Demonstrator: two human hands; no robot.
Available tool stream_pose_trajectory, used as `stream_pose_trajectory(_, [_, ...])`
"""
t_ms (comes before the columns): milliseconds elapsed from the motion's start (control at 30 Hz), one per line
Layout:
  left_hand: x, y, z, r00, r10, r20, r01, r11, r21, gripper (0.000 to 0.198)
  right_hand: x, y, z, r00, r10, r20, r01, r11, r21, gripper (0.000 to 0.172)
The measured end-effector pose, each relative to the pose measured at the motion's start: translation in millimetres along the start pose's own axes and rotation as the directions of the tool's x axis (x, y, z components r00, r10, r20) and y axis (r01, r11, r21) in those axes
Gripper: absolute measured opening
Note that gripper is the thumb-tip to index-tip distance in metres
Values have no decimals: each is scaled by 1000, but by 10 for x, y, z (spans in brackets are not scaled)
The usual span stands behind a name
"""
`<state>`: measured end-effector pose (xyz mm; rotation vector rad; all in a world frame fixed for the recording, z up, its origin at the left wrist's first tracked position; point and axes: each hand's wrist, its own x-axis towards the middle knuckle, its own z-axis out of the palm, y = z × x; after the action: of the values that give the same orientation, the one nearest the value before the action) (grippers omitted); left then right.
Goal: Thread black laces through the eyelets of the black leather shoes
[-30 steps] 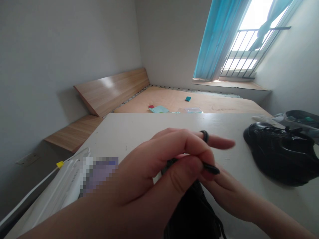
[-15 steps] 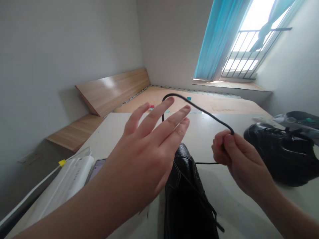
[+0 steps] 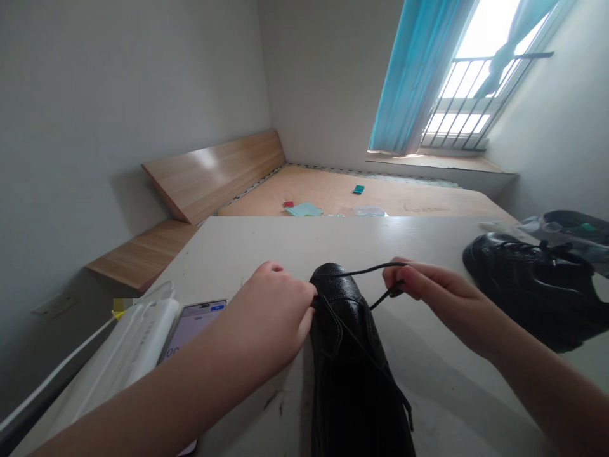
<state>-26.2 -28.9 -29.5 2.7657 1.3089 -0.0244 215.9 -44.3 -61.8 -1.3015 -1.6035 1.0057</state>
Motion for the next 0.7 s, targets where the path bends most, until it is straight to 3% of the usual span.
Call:
stream_pose_trajectory(67, [0,-6,-24,1000,-23,3,23,1000,16,32,17,-16,-3,998,4,-57,12,963,269,36])
stream_pose_trajectory(133, [-7,-8,-64,997,-69,-21,69,998,12,32,25,-54,-6,1000,25,-5,-18,835,549,30])
stream_pose_trajectory(200, [-17,-7,-119,988,-139,-63,133,987,-86,28,21,-101,-19,996,45,82,-90,689,720,35])
stream_pose_trajectory(267, [-22,-9,-178,975,-207,-87,166,926,-338,25,7,-147,-40,991,82,108,-136,600,789,35])
stream_pose_trajectory(333, [-21,-17,-222,971,-231,-62,130,727,-674,24,-11,-184,-63,992,110,58,-111,573,812,32])
stream_pose_trajectory(433, [-14,-28,-246,987,-158,-22,25,294,-955,22,-36,-213,-75,994,104,-25,-47,635,771,29])
stream_pose_trajectory(500, [-22,-19,-243,991,-121,-50,-35,123,-992,22,-51,-209,-47,997,63,-51,-11,729,685,29])
stream_pose_trajectory(567, [-47,15,-240,976,-172,-130,-115,95,-989,22,-76,-189,15,998,3,-55,27,839,544,28])
stream_pose_trajectory(600, [-65,40,-241,956,-222,-190,-164,128,-978,21,-93,-176,56,998,-33,-57,55,890,452,26])
stream_pose_trajectory(700, [-116,118,-263,876,-302,-377,-269,344,-900,17,-161,-141,188,989,-147,7,146,986,83,19])
